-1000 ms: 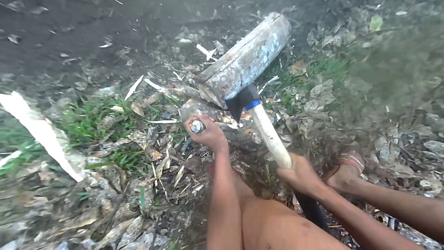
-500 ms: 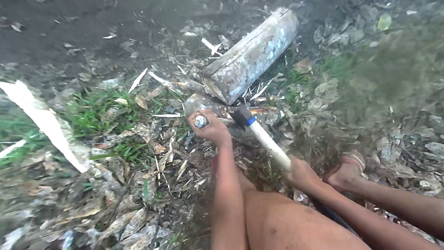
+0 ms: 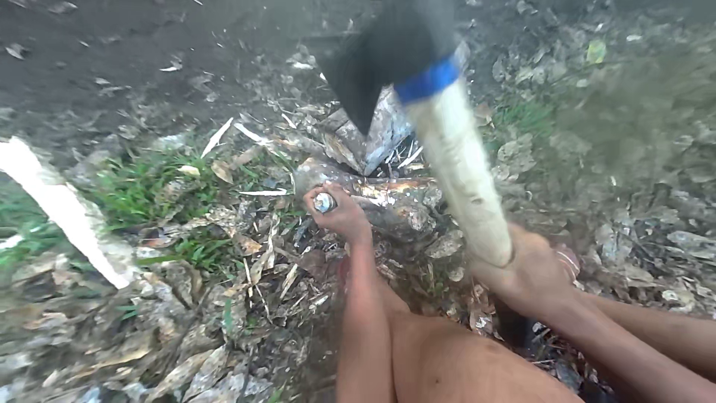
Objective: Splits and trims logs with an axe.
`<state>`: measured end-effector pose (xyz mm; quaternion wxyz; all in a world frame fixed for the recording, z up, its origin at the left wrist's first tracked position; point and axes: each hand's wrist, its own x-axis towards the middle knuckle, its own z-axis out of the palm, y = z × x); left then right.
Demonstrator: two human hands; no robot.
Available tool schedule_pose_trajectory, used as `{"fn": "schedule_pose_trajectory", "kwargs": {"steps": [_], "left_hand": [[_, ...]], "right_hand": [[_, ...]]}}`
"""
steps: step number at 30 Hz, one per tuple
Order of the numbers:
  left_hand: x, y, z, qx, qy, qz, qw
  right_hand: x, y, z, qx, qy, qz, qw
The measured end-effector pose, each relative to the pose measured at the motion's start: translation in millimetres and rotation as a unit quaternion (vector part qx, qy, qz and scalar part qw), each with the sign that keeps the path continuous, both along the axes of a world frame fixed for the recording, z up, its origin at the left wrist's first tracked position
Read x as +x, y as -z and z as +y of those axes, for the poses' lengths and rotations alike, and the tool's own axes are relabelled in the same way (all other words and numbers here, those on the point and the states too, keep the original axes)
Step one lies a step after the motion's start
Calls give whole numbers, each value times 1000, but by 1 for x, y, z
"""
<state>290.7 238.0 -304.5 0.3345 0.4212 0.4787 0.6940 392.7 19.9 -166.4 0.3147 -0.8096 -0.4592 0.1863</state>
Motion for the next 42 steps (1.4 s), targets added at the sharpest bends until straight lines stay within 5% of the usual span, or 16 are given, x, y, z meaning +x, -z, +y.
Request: {"fn": "schedule_pose_trajectory", "kwargs": {"steps": [2, 4, 6, 9, 11, 19, 24, 28, 31, 33, 35, 42], "left_hand": [[1, -1, 0, -2, -2, 2, 1000], [1, -1, 0, -8, 1, -6, 1000], [0, 0, 1, -12, 2, -11, 1000], [-2, 1, -2, -19, -4, 8, 1000], [-1, -1, -3, -5, 8, 1, 1000], [-2, 3, 0, -3, -3, -16, 1000], [-5, 3, 0, -22, 4, -21, 1000], [-5, 1, 2, -8, 0, -23, 1000], [-7, 2, 5, -6, 5, -23, 1000], [-13, 6, 4, -12, 5, -13, 1000], [-18, 7, 3, -8, 5, -18, 1000], [-27, 20, 2, -20, 5, -45, 999]], "right_hand": [[-4, -12, 8, 80, 2, -25, 997], [-5, -2, 4, 58, 5, -39, 998], [-2, 32, -6, -102, -4, -12, 995], [12, 104, -15, -386, -27, 54, 921], [16, 123, -16, -419, -29, 53, 906], [13, 72, -12, -317, -21, 85, 944], [-2, 8, 7, -63, -19, 13, 998], [-13, -10, 17, 76, -22, -30, 996], [-8, 30, 3, -91, -19, -31, 995], [6, 75, -2, -318, -35, 20, 947], [14, 109, -2, -443, -42, 20, 896], [32, 127, -5, -415, -55, 79, 905]]}}
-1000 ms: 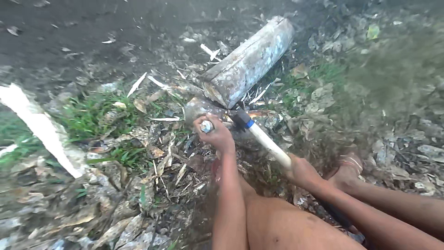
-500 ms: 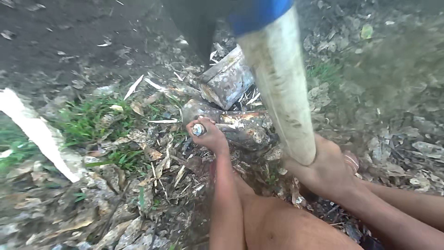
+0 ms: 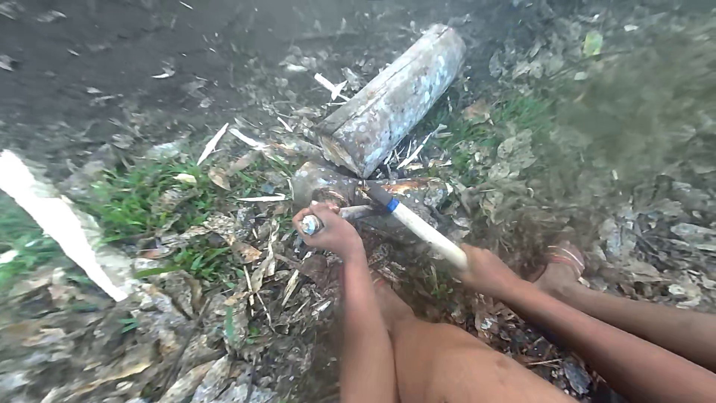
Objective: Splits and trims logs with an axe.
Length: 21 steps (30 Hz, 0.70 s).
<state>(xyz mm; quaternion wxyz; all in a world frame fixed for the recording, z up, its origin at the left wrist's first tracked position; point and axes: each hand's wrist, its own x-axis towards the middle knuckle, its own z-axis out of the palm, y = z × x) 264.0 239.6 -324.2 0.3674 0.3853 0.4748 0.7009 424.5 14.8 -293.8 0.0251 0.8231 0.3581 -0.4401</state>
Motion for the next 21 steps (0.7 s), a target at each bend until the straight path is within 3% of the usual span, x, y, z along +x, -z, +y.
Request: {"fn": "schedule_pose_trajectory", "kwargs": {"steps": [5, 11, 15, 21], "left_hand": [[-23, 19, -6, -37, -57, -17, 998], [1, 0, -3, -9, -22, 0, 1000], [30, -21, 3, 13, -9, 56, 998], [28, -18, 3, 11, 15, 47, 999]], "right_hand": [[20, 35, -12, 66, 101, 149, 981], [-10, 17, -16, 104, 170, 173, 965], [-19, -15, -8, 143, 136, 143, 970], [-14, -90, -2, 318, 54, 93, 942]]}}
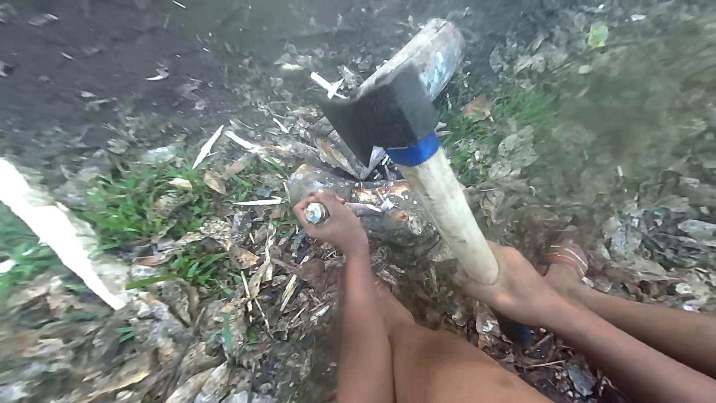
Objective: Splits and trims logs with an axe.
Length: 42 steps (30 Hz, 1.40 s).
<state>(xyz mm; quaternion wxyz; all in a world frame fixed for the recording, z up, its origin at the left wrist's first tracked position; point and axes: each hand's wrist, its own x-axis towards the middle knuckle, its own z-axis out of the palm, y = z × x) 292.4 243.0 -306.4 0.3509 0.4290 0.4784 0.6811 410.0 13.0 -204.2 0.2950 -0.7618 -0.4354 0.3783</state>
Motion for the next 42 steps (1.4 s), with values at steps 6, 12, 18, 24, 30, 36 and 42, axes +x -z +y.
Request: {"fn": "schedule_pose_trajectory", "kwargs": {"steps": [6, 12, 18, 24, 30, 36, 42], "left_hand": [[-20, 16, -9, -13, -20, -18, 1000], [-48, 25, -19, -30, 2, -61, 998], [-102, 53, -37, -173, 100, -167, 966], [-130, 96, -69, -273, 122, -325, 897], [-128, 92, -65, -253, 126, -325, 903], [-118, 69, -43, -172, 186, -284, 925], [-125, 57, -20, -105, 322, -208, 918]], "right_hand": [[3, 40, -17, -120, -31, -38, 992], [13, 119, -24, -322, -52, -21, 945], [29, 148, -38, -253, -48, 56, 965], [39, 162, -43, -217, -51, 103, 969], [40, 166, -44, -210, -47, 107, 971], [39, 168, -44, -200, -45, 103, 973], [41, 168, -44, -189, -46, 99, 976]]}}
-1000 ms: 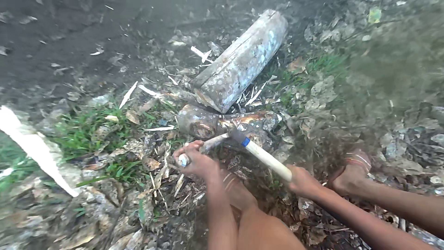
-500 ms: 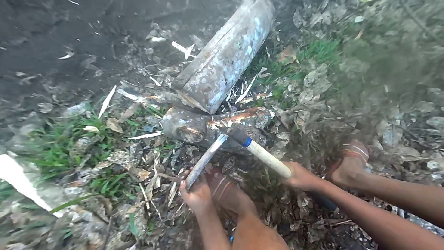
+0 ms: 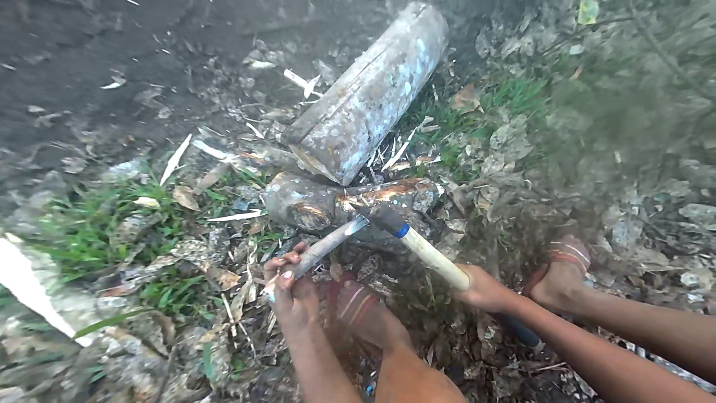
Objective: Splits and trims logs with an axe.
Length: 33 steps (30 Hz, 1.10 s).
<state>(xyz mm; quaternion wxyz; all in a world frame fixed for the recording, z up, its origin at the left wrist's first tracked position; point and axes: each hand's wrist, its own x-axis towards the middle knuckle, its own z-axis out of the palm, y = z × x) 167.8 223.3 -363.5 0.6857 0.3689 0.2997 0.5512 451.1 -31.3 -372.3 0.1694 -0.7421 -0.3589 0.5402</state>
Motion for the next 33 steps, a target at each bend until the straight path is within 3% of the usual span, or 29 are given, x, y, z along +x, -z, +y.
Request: {"fn": "schedule_pose_trajectory", "kwargs": {"steps": [4, 10, 13, 21, 26, 30, 33], "left_hand": [[-4, -15, 10, 10, 54, 44, 998], [-2, -11, 14, -7, 35, -3, 999], [-6, 3, 11, -49, -10, -31, 998], [4, 23, -19, -219, -155, 14, 963], [5, 33, -34, -230, -160, -14, 960], [0, 40, -36, -242, -161, -7, 957], [9, 51, -40, -282, -235, 37, 930]], "right_hand": [[0, 0, -1, 2, -3, 0, 1000], [2, 0, -1, 15, 3, 0, 1000], [2, 0, -1, 14, 2, 1, 1000], [4, 0, 0, 11, 0, 4, 1000], [1, -2, -3, -35, -2, -45, 998], [-1, 2, -33, -67, 38, -43, 996], [-2, 5, -49, -79, 42, -60, 994]]}}
